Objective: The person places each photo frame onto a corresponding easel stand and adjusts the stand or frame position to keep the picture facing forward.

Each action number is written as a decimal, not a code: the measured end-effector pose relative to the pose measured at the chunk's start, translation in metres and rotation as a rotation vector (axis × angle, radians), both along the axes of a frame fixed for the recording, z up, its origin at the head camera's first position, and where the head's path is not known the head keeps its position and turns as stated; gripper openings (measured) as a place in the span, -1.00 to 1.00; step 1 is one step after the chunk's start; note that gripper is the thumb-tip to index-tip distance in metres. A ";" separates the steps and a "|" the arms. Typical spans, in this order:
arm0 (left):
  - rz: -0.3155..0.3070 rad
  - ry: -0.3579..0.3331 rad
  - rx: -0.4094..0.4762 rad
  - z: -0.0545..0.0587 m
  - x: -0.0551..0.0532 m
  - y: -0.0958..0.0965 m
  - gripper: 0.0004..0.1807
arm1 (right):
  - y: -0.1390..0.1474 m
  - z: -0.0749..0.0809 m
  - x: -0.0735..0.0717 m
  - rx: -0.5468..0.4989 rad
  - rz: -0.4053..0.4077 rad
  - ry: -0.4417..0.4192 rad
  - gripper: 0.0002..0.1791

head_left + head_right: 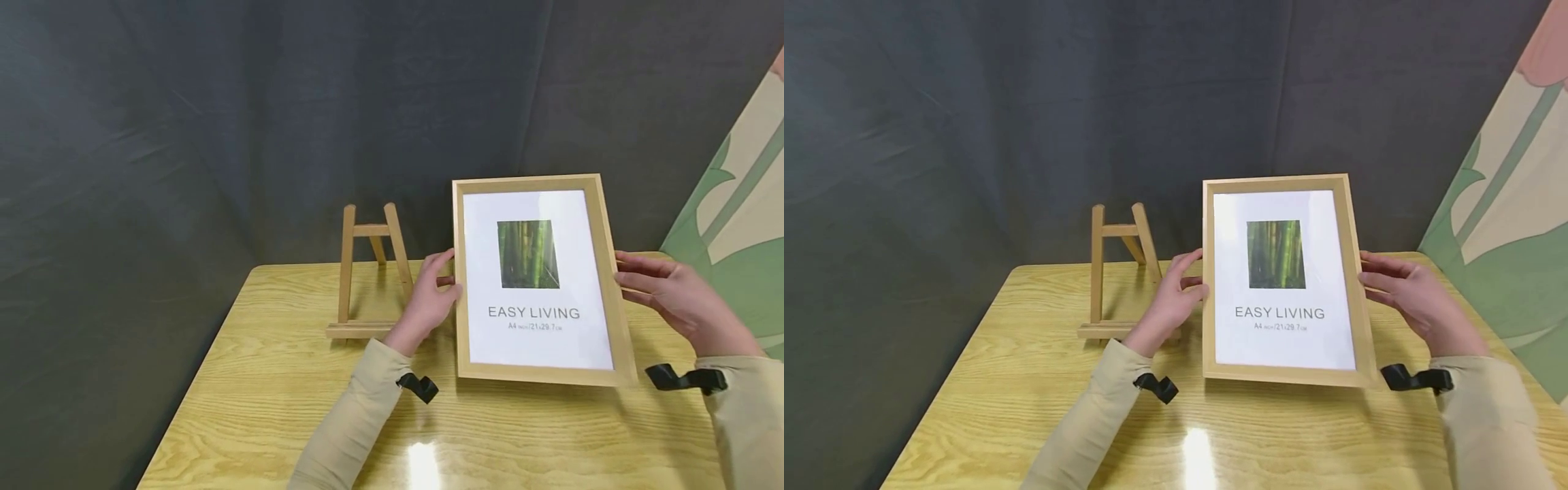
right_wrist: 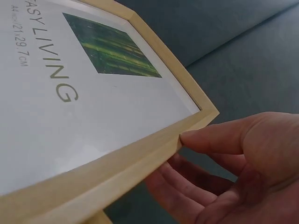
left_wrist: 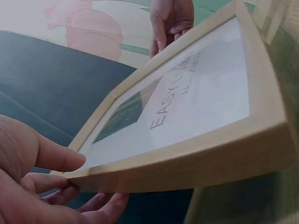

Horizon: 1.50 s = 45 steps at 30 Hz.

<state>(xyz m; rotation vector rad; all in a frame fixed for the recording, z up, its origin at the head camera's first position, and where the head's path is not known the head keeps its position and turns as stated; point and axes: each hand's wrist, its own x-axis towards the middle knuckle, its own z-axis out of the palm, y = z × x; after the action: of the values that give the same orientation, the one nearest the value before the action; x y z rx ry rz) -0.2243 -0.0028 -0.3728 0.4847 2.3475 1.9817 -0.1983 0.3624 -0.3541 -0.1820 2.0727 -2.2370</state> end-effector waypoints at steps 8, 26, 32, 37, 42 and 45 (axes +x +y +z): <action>-0.010 0.150 0.030 0.020 0.005 -0.023 -0.31 | -0.022 0.023 0.003 0.045 -0.072 0.032 -0.58; 0.009 0.348 0.105 0.049 0.004 -0.087 -0.29 | -0.090 0.048 0.003 -0.044 -0.083 0.189 -0.42; 0.025 0.361 0.118 0.066 0.016 -0.106 -0.32 | -0.112 0.049 -0.002 -0.055 -0.084 0.239 -0.43; 0.048 0.336 0.142 0.060 0.011 -0.122 -0.33 | -0.126 0.047 -0.007 -0.018 -0.081 0.259 -0.44; 0.058 0.334 0.179 0.045 -0.001 -0.139 -0.34 | -0.140 0.042 -0.015 -0.018 -0.071 0.275 -0.47; 0.065 0.355 0.189 0.041 -0.003 -0.148 -0.35 | -0.148 0.038 -0.021 -0.023 -0.065 0.283 -0.48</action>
<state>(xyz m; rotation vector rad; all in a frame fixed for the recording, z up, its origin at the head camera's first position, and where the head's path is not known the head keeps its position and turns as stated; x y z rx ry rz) -0.2275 -0.1512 -0.3323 0.8448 2.3970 2.3304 -0.2192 0.2144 -0.3158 -0.4650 2.2161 -2.3952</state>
